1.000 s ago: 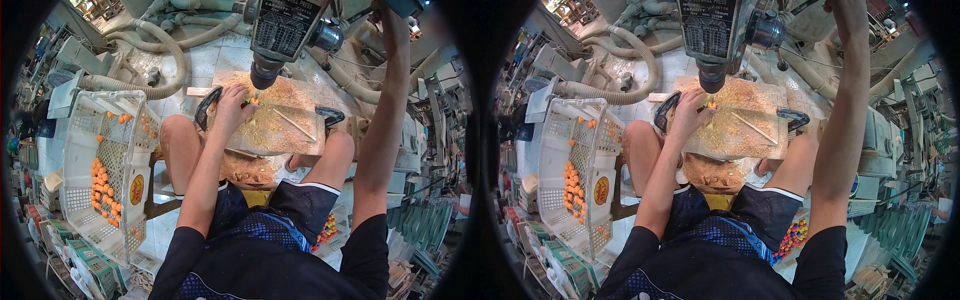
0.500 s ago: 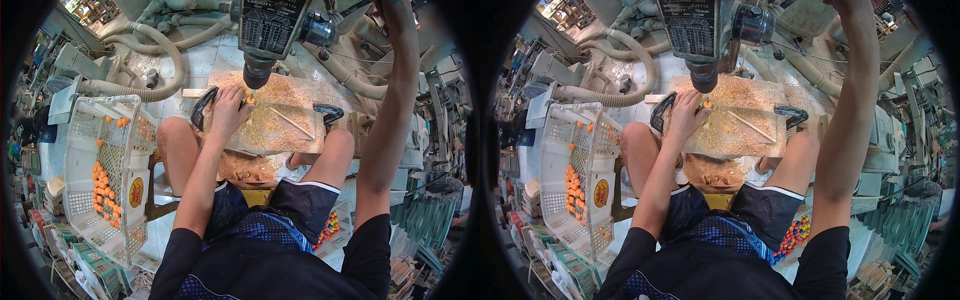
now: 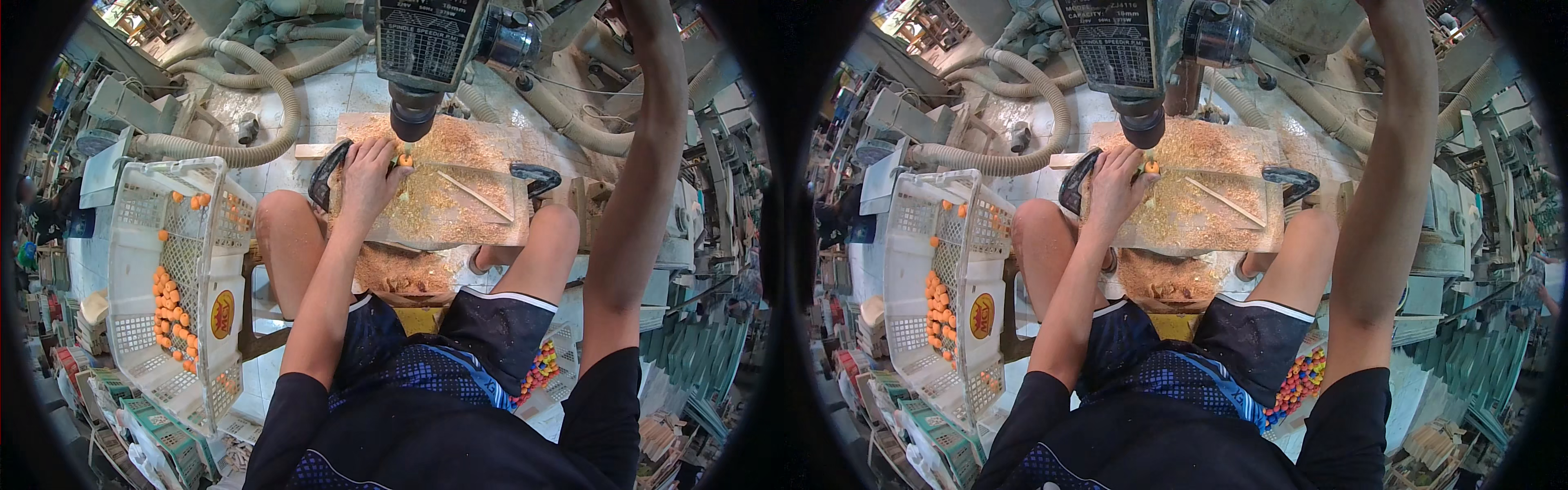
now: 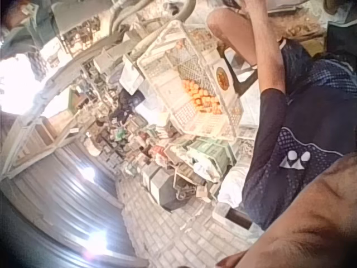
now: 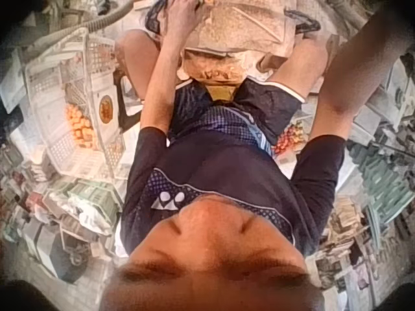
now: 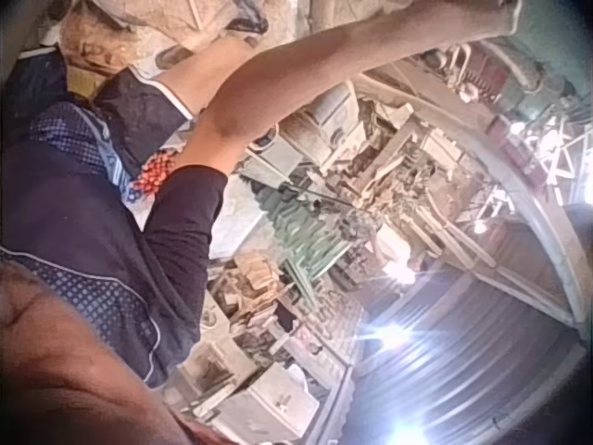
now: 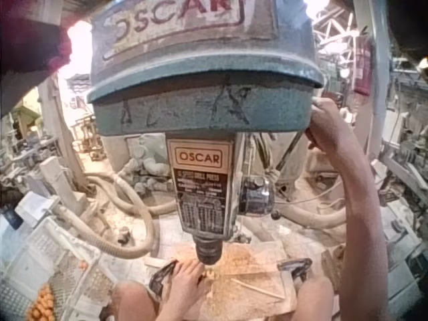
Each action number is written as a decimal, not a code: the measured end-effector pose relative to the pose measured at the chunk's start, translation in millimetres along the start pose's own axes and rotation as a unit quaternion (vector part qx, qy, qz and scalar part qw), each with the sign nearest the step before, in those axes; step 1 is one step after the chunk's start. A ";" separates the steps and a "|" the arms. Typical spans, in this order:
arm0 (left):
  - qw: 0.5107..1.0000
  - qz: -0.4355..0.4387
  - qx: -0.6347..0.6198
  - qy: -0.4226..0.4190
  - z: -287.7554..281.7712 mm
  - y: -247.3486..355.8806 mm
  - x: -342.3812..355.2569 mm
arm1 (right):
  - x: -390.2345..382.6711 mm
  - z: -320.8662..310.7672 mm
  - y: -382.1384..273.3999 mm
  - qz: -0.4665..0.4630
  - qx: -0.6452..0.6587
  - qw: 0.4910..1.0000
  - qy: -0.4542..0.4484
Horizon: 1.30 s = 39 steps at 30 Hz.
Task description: Drill a hole into small wooden spheres using a drill press while holding them in a jig.
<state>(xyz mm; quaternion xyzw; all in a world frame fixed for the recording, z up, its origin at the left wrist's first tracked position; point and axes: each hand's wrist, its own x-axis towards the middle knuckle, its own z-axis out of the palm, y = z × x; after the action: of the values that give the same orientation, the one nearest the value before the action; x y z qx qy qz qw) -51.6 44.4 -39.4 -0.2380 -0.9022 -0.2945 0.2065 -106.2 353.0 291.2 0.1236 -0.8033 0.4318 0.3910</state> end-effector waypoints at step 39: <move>1.000 0.003 -0.001 0.007 0.7 0.6 0.5 | -13.0 12.3 -20.3 -0.040 0.303 0.948 -0.092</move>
<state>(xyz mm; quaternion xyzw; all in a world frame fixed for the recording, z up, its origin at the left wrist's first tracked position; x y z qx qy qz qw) -51.8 45.4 -39.4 -0.2389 -0.8998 -0.2963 0.2134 -93.2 329.4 289.8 0.3075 -0.6614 0.6255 0.2769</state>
